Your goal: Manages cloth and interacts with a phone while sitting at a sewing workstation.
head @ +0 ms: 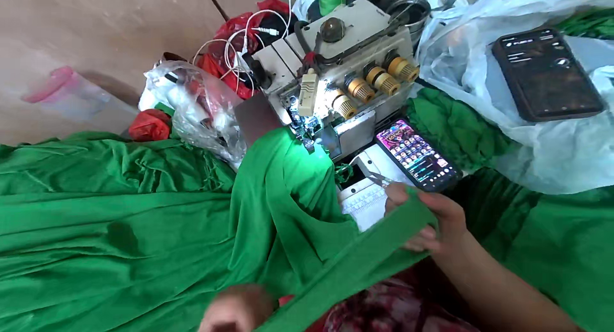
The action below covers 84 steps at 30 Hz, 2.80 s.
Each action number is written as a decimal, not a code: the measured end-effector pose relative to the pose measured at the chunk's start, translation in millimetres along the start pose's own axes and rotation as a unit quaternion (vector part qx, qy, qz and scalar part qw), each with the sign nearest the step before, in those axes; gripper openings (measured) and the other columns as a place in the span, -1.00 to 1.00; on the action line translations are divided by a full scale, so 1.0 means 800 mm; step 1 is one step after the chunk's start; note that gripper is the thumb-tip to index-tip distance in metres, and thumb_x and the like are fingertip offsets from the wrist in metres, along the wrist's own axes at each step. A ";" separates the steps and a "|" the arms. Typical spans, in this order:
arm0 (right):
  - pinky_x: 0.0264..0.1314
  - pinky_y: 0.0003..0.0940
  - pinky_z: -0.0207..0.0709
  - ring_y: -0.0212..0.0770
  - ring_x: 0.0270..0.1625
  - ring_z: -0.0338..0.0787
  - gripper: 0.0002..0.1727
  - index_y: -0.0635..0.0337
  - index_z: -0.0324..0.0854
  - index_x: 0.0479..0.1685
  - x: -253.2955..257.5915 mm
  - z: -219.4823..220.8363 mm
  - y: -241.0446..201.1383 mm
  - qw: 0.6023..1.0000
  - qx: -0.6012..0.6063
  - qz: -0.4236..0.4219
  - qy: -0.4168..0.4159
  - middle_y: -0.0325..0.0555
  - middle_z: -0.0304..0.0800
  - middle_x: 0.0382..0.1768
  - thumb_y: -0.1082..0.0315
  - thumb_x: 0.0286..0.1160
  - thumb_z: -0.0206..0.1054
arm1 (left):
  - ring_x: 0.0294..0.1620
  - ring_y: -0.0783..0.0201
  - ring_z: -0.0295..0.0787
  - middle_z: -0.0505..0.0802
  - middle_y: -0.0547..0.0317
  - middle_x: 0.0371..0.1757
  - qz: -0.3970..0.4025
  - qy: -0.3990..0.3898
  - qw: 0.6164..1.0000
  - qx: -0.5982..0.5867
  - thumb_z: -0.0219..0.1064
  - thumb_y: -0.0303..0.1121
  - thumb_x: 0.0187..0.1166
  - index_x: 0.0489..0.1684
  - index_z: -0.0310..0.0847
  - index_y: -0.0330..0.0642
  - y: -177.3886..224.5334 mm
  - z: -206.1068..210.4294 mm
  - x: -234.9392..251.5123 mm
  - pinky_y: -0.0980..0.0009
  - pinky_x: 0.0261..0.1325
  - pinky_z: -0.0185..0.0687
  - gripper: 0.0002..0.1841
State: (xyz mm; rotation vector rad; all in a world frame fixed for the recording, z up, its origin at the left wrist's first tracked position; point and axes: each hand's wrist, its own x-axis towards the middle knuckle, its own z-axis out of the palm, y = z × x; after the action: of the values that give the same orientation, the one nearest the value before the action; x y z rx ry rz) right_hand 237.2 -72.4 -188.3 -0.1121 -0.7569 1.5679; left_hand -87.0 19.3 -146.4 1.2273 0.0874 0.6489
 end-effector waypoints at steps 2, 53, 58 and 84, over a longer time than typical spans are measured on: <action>-0.49 -0.73 0.62 -0.64 -0.49 0.78 -0.71 -0.12 0.78 -0.03 -0.002 0.003 -0.008 0.997 -0.083 0.004 0.002 -0.52 0.85 -0.44 0.00 0.71 0.20 | -0.36 0.77 0.70 0.89 0.51 -0.30 -0.163 0.003 0.951 0.262 -0.01 0.19 0.78 -0.12 0.82 0.06 -0.005 -0.011 -0.008 0.77 -0.33 0.55 -0.47; -0.41 -0.76 0.53 -0.69 -0.46 0.63 -0.82 0.02 0.58 -0.36 0.030 -0.045 0.063 0.838 -0.477 0.006 0.266 -0.50 0.69 -0.47 0.24 0.38 0.50 | 0.02 0.20 0.80 0.83 0.08 -0.02 0.012 0.135 0.676 0.724 0.32 -0.32 0.65 -0.17 0.76 -0.16 -0.047 -0.021 0.217 0.27 0.05 0.74 -0.86; -0.50 -0.74 0.54 -0.69 -0.54 0.65 -0.78 0.09 0.69 0.00 0.038 -0.038 0.053 0.861 -0.450 0.058 0.233 -0.55 0.73 -0.53 0.20 0.51 0.42 | 0.08 -0.07 0.79 0.75 -0.21 0.09 -0.015 0.150 0.618 0.771 0.18 -0.38 0.72 -0.09 0.66 -0.38 -0.057 -0.008 0.224 0.12 0.06 0.75 -0.78; -0.61 -0.65 0.57 -0.61 -0.62 0.65 -0.89 0.24 0.71 -0.23 0.082 -0.015 0.033 0.871 -0.426 0.016 0.244 -0.42 0.73 -0.56 0.36 0.53 0.41 | 0.10 -0.04 0.67 0.81 -0.04 -0.06 0.112 0.180 0.655 0.726 0.16 0.11 0.71 -0.19 0.72 -0.10 -0.041 0.014 0.149 0.05 0.20 0.46 -0.55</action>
State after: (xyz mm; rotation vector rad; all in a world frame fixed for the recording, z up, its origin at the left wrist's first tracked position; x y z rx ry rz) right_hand 209.7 -5.8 -187.7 -1.1320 -0.9811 1.0541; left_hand 28.4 64.0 -138.6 2.6718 0.9673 1.0765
